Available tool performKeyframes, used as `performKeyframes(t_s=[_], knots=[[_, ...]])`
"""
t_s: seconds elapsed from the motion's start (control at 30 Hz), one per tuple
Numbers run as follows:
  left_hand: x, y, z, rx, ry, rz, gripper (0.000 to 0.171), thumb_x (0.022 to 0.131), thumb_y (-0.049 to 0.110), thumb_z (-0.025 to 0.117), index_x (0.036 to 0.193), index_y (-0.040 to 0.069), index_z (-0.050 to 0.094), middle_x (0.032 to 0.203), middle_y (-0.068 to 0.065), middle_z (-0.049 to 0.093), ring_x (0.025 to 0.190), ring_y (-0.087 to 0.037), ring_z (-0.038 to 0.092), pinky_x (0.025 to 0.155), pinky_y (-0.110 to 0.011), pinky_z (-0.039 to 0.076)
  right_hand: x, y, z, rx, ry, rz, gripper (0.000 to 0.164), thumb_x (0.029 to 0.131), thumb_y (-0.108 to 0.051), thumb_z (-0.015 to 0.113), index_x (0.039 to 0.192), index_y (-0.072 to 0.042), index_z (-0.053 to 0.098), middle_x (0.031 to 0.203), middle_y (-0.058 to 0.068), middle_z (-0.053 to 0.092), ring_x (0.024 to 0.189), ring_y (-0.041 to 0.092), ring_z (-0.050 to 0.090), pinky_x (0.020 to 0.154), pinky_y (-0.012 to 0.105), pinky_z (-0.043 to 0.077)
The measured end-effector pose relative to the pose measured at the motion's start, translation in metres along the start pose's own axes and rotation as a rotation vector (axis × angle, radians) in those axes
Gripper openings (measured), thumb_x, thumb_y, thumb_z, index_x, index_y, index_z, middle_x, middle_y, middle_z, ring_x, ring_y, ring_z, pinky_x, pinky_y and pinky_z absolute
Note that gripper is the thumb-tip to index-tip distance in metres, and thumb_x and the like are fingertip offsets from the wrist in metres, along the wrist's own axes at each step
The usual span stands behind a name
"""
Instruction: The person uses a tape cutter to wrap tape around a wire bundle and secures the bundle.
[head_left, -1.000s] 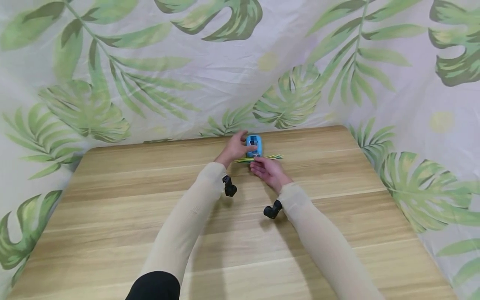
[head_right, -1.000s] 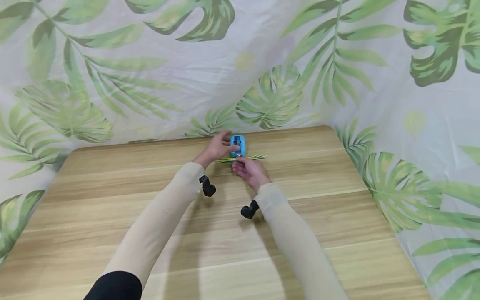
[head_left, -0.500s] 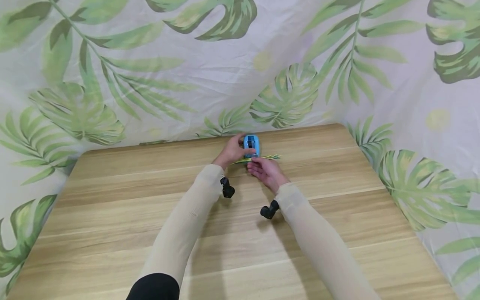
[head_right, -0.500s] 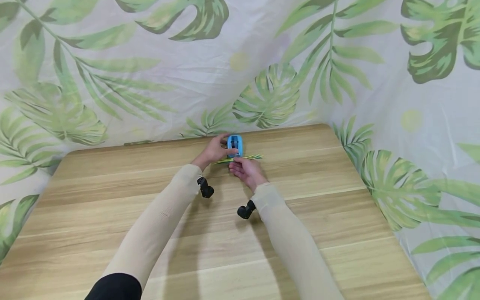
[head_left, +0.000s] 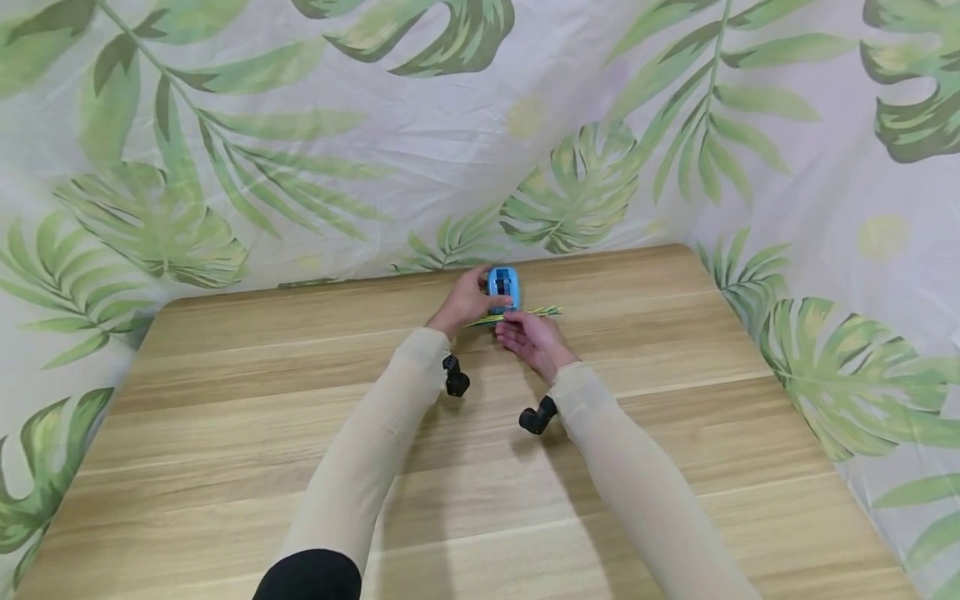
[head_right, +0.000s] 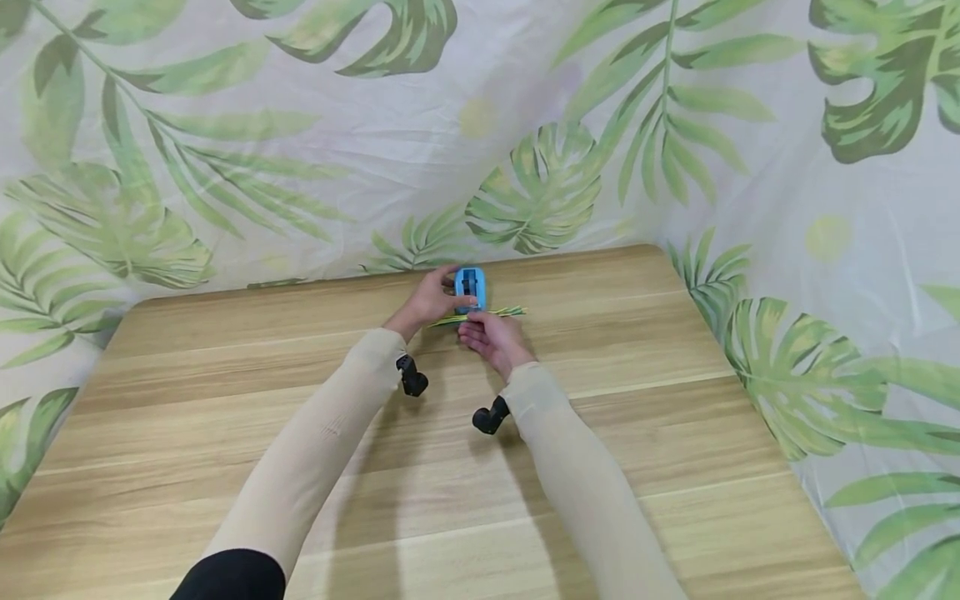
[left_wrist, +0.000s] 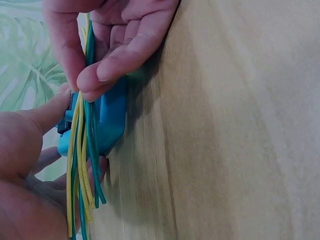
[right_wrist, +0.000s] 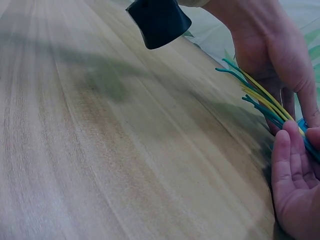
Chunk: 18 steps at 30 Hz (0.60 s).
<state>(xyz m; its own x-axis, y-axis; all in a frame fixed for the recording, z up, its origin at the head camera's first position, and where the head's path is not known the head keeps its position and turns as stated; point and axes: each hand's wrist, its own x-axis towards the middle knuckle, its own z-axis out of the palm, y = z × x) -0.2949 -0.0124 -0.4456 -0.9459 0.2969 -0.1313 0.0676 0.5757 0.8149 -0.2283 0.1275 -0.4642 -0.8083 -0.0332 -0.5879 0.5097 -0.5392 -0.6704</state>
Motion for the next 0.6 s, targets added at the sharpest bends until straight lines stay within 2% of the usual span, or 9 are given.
performKeyframes(t_s=[0.6], knots=[[0.0005,-0.0014,0.0010,-0.018,-0.002,-0.014,0.079,0.092,0.024,0.077,0.156,0.006,0.033,0.141,-0.025,0.050,0.126,-0.037,0.051,0.107,-0.046,0.043,-0.0029,-0.0009,0.0022,-0.030,0.022,0.004,0.010,0.100,-0.007,0.059,0.102,0.000,0.065,0.084,0.011,0.070,0.075,0.018,0.069,0.081,0.031,0.059]])
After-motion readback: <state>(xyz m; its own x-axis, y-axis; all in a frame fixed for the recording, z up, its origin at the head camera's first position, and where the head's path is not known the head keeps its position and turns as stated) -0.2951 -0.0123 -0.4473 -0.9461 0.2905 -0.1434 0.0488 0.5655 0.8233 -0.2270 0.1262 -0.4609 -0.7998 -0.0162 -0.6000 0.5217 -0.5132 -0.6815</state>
